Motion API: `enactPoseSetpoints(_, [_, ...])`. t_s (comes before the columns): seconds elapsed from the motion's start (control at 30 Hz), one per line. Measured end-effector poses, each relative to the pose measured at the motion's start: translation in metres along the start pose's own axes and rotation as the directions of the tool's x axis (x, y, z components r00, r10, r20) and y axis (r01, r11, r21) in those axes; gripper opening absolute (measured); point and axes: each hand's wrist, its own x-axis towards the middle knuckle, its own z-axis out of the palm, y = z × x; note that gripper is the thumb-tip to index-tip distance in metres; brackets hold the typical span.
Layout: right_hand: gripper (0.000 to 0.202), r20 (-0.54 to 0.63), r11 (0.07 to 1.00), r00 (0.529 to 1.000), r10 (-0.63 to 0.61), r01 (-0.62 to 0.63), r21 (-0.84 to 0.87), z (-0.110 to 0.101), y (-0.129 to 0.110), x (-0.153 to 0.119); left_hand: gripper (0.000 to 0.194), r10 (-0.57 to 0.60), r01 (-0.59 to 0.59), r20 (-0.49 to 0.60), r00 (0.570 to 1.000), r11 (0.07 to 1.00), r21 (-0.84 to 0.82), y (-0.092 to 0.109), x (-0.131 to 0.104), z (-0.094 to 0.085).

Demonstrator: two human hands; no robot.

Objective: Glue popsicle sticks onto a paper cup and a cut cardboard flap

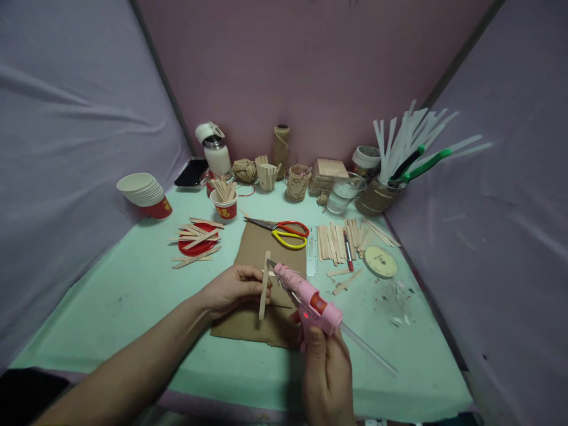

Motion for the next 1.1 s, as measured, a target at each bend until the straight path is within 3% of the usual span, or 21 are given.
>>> enactPoseSetpoints(1.1, [0.053,-0.025,1.0,1.0,-0.019,0.019,-0.007,0.0006,0.0051,-0.0013,0.036,0.018,-0.018,0.007,1.0,1.0,0.014,0.0,0.0006,0.0001])
